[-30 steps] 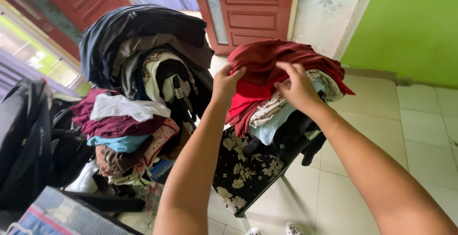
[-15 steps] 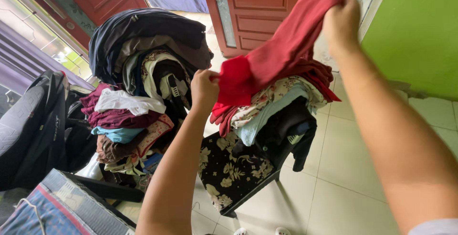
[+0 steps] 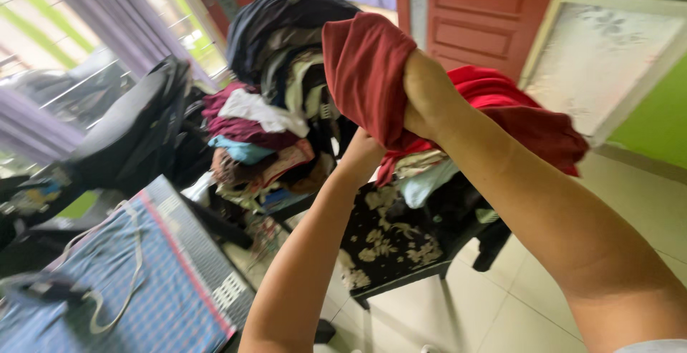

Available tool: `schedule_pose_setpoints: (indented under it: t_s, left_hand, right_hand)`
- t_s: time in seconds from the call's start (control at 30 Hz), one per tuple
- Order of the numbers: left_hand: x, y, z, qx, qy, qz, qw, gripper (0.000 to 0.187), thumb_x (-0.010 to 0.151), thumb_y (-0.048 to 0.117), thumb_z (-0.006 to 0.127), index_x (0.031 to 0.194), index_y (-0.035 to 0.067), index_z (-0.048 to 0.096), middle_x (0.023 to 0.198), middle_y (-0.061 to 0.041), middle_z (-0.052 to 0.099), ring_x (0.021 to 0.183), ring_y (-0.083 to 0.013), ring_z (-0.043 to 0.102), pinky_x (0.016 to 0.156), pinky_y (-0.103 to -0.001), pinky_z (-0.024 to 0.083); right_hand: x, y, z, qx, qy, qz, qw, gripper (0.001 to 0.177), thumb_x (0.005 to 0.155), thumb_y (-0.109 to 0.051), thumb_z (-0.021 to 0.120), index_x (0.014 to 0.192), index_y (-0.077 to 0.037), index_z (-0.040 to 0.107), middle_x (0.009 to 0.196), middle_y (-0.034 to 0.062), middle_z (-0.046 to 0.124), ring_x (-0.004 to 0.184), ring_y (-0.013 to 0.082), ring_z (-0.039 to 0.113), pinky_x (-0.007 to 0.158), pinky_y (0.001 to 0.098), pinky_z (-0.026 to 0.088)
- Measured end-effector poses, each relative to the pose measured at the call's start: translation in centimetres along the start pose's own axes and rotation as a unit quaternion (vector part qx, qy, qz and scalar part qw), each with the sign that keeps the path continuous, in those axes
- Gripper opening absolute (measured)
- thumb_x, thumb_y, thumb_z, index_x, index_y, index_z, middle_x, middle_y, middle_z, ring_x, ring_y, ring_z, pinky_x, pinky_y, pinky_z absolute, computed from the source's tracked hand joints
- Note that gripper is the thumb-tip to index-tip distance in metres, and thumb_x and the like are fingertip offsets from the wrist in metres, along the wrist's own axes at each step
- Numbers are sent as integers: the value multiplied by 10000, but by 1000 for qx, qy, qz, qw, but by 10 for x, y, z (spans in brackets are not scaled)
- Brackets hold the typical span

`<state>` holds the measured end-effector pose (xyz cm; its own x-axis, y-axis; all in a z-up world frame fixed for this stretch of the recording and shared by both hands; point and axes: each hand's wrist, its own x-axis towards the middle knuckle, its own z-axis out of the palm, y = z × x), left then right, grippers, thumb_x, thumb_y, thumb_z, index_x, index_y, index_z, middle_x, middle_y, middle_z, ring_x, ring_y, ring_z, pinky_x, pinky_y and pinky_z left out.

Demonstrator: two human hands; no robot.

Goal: The person irons and folds a floral-patterned cloth and a pair of red shorts on a checkered ironing board. The person uses an electric iron to smooth the fabric, folds the items neatly, and places them on a nearby chair.

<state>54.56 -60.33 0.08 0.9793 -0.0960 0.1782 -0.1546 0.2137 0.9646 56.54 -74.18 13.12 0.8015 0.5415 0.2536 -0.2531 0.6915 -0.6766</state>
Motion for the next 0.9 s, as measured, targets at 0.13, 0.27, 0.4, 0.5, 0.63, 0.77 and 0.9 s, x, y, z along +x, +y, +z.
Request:
schedule_pose_setpoints:
  t_s: [0.13, 0.27, 0.4, 0.5, 0.63, 0.77, 0.9]
  left_hand:
    - [-86, 34, -77, -176, -5, 77, 981, 384, 1004, 141, 636, 1362, 9, 593, 1308, -121, 664, 1212, -299, 632, 1053, -482, 502]
    - [-184, 88, -135, -387, 54, 86, 917, 501, 1046, 390, 472, 1435, 82, 546, 1449, -112, 616, 1346, -318, 579, 1184, -514, 417]
    - [-273, 119, -166, -436, 46, 103, 893, 599, 1070, 507, 439, 1480, 78, 523, 1460, -126, 603, 1353, -328, 571, 1186, -509, 404]
    - [-335, 127, -189, -400, 82, 143, 902, 663, 1059, 573, 437, 1460, 56, 545, 1437, -143, 621, 1327, -328, 585, 1167, -497, 424]
    - [-425, 131, -241, -372, 157, 92, 910, 525, 1074, 459, 532, 1394, 45, 576, 1354, -142, 651, 1223, -312, 643, 1073, -511, 500]
    - [-516, 132, -300, -218, 311, 23, 925, 408, 1043, 268, 655, 1348, 1, 607, 1284, -166, 664, 1113, -285, 672, 968, -463, 548]
    - [-600, 141, -323, 129, 539, -102, 826, 484, 895, 121, 736, 1325, 33, 533, 1217, -186, 667, 1053, -266, 697, 880, -409, 598]
  right_hand:
    - [15, 45, 30, -137, -131, -42, 981, 457, 1001, -87, 646, 1420, -39, 471, 1276, 121, 563, 1128, 202, 612, 929, 341, 572]
    - [7, 98, 68, -383, -89, 28, 919, 693, 857, -124, 758, 1436, -161, 378, 1375, 65, 509, 1102, 186, 656, 850, 329, 611]
    - [-16, 177, 117, -384, -218, 58, 895, 597, 898, -206, 768, 1418, -92, 498, 1325, 122, 588, 1173, 171, 620, 922, 317, 570]
    - [-39, 249, 156, -283, -226, 210, 908, 482, 899, -284, 750, 1300, -72, 584, 1254, 93, 613, 1057, 156, 674, 855, 313, 617]
    - [-62, 325, 207, -319, -260, 177, 894, 331, 928, -183, 751, 1211, -53, 639, 1089, 45, 685, 932, 97, 647, 748, 253, 542]
    - [-77, 386, 258, -242, -276, 177, 913, 197, 986, -124, 718, 1126, 8, 677, 969, 30, 715, 841, 87, 661, 733, 241, 553]
    - [-88, 420, 305, -151, -243, 263, 921, 209, 953, -72, 731, 1144, -6, 678, 948, 64, 718, 783, 115, 680, 681, 243, 548]
